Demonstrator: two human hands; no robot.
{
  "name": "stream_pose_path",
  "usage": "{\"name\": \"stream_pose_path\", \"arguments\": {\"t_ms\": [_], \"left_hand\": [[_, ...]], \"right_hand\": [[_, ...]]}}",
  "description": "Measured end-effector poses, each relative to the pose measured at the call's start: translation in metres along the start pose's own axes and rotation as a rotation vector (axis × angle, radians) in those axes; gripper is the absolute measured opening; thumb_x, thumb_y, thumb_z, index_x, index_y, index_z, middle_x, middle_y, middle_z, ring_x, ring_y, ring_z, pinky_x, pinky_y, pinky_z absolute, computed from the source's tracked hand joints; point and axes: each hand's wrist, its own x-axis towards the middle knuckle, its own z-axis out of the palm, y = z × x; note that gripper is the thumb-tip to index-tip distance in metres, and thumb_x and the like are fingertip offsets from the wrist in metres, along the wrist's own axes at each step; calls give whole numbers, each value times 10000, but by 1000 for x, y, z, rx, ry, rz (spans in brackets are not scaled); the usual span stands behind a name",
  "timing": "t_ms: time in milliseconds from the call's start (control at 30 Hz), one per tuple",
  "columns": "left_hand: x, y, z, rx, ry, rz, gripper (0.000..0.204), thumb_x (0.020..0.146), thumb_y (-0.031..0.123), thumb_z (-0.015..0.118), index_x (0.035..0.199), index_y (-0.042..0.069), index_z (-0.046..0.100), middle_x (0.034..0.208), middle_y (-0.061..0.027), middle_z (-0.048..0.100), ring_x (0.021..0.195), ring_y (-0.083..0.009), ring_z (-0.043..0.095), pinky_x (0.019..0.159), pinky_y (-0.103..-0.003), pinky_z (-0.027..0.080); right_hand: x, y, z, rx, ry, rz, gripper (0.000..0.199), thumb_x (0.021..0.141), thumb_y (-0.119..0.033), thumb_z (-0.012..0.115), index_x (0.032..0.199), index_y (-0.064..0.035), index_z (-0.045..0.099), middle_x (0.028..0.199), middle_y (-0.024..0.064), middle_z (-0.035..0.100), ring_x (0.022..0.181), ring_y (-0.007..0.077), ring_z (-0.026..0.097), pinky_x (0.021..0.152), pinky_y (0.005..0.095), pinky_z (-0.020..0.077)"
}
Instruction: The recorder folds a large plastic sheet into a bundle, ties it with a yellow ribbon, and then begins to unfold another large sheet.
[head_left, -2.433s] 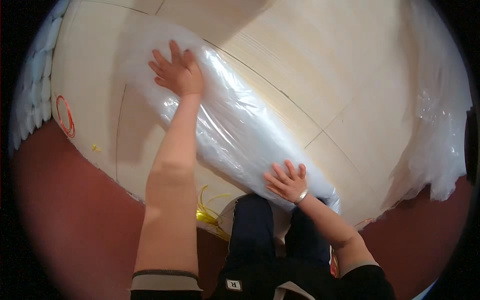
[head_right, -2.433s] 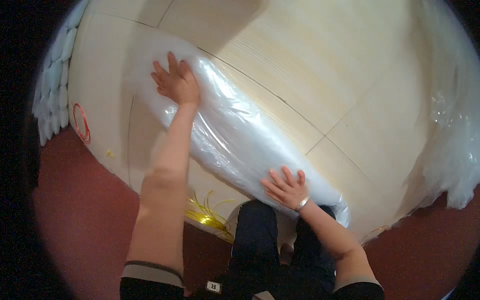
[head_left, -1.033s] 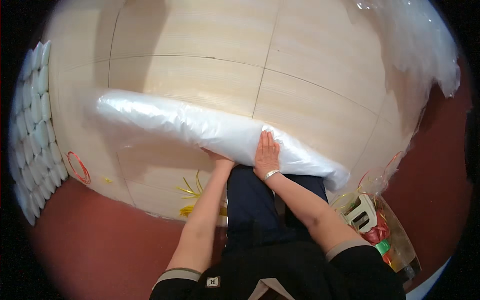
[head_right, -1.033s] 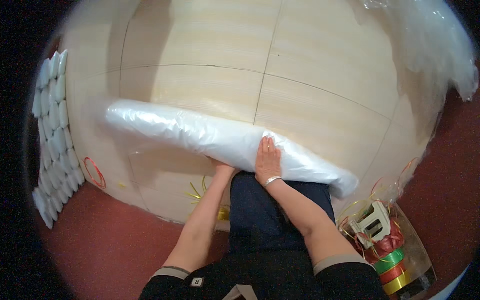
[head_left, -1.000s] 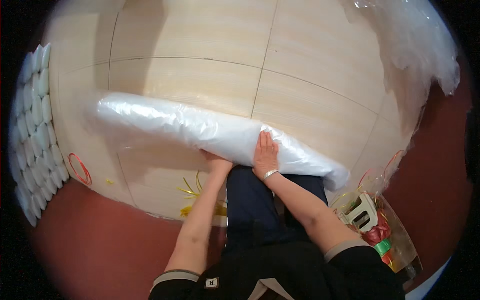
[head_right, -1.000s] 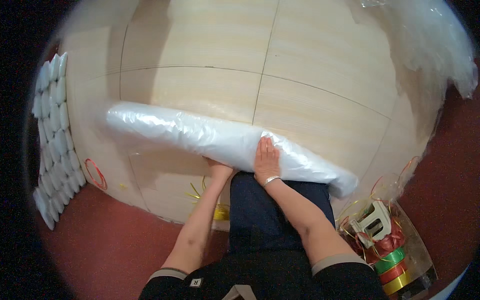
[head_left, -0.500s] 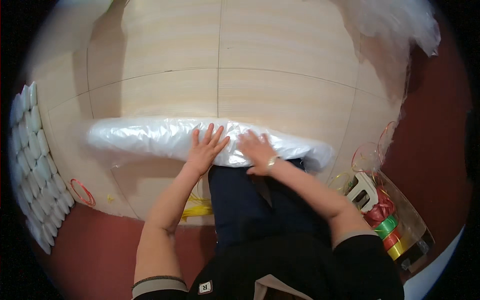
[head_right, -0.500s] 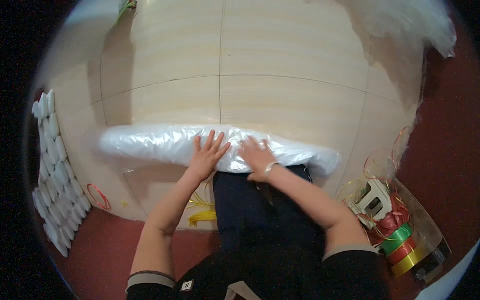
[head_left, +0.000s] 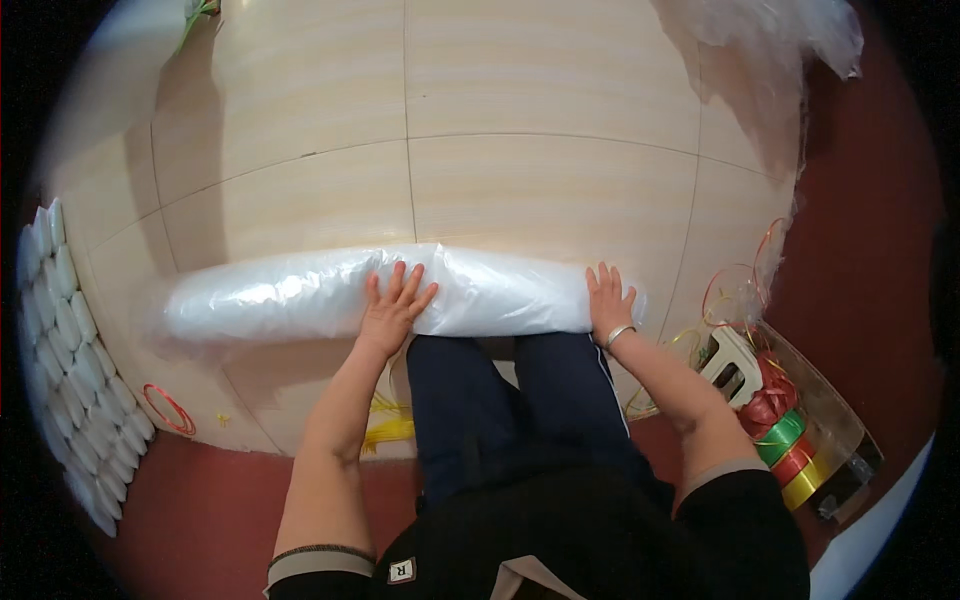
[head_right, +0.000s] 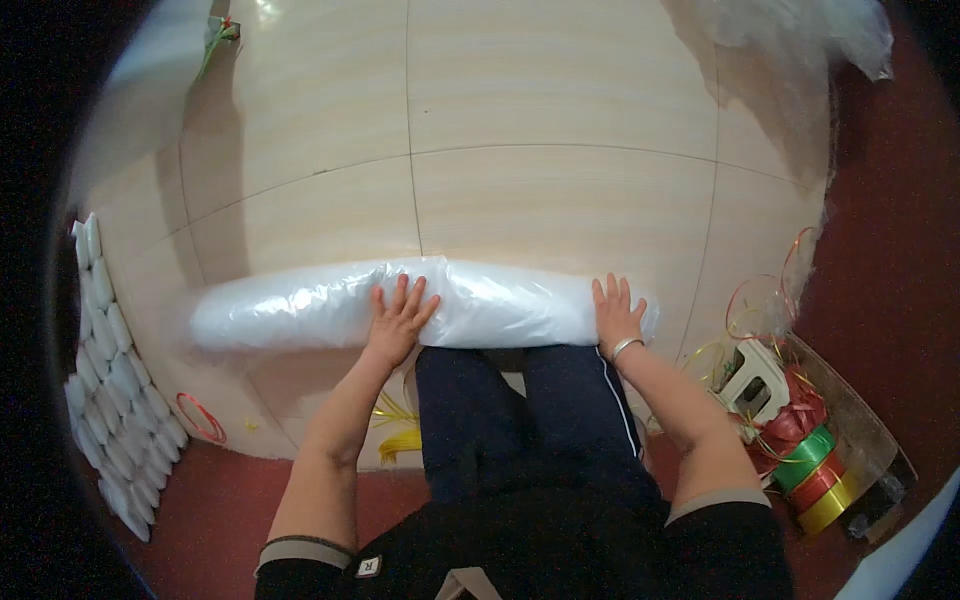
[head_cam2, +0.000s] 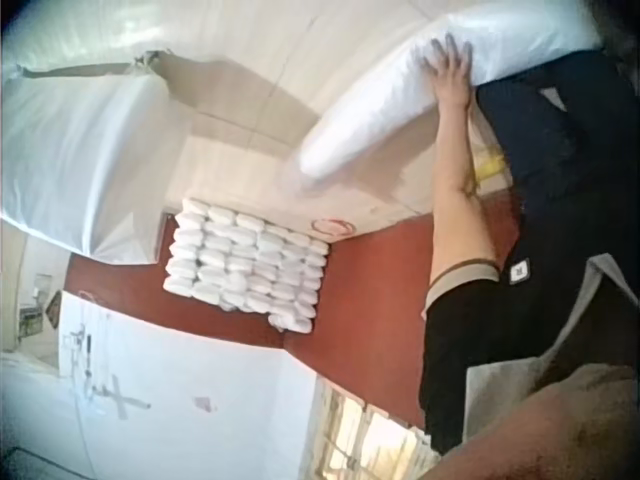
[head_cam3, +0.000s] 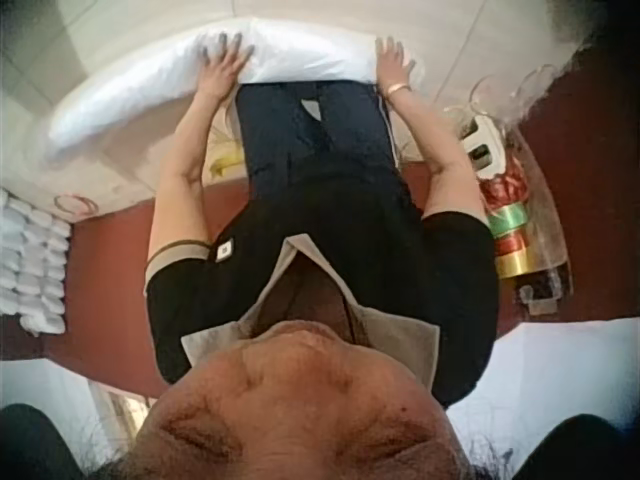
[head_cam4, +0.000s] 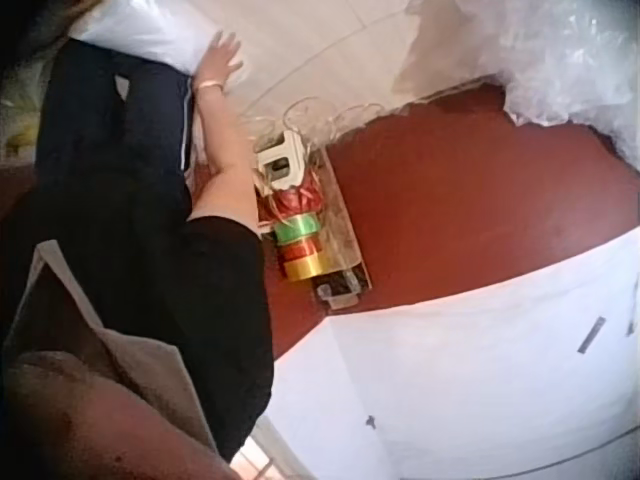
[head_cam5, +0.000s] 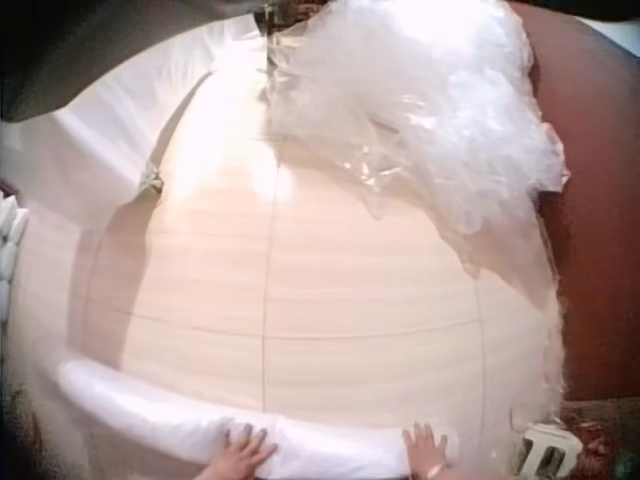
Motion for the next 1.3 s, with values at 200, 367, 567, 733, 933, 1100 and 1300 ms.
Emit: {"name": "stream_pose_path", "arguments": {"t_ms": [200,367,567,733,933,1100,1300], "left_hand": [[-1,-6,13,56,25,34,653,817,93,440,1373,324,185,1470,-26,94,1348,-288,73,982,-621,80],[0,-2,7,67,-9,35,644,829,103,434,1374,327,174,1470,-27,94,1344,-293,85,983,-622,75],[2,-4,21,134,130,80,578,820,134,439,1349,291,266,1457,-78,137,1345,-341,31,973,-639,-12],[0,-6,18,99,132,40,614,837,99,399,1371,326,200,1465,10,132,1352,-254,88,1007,-595,-27],[-5,-10,10,40,243,43,603,813,93,421,1355,310,268,1460,-11,165,1354,-250,99,1016,-572,-41],[-8,-11,11,-64,203,54,660,792,71,403,1370,321,209,1471,2,125,1351,-232,108,1022,-578,0],[-21,-11,21,4,313,64,648,805,77,404,1375,308,198,1474,5,111,1348,-235,124,1036,-568,58]], "right_hand": [[13,-7,66,-24,377,30,549,821,-107,440,1336,-141,252,1410,135,203,1298,316,209,871,628,269],[17,3,90,29,569,-17,489,821,-122,437,1286,-159,291,1398,132,233,1285,324,236,861,621,271],[24,11,90,-135,577,-26,420,831,-153,448,1243,-172,365,1386,126,254,1291,308,234,875,610,270],[27,9,89,-63,479,-61,391,847,-138,424,1234,-168,375,1390,131,247,1305,309,209,896,622,256],[32,17,85,-136,432,-204,426,862,-156,414,1273,-169,301,1410,141,203,1315,325,186,897,638,255],[36,34,68,-68,114,-308,527,884,-151,389,1363,-206,179,1428,132,154,1320,314,176,897,640,274],[49,13,-22,-29,-144,-430,679,800,-150,547,1367,-156,173,1407,138,205,1278,305,250,956,536,304]]}}
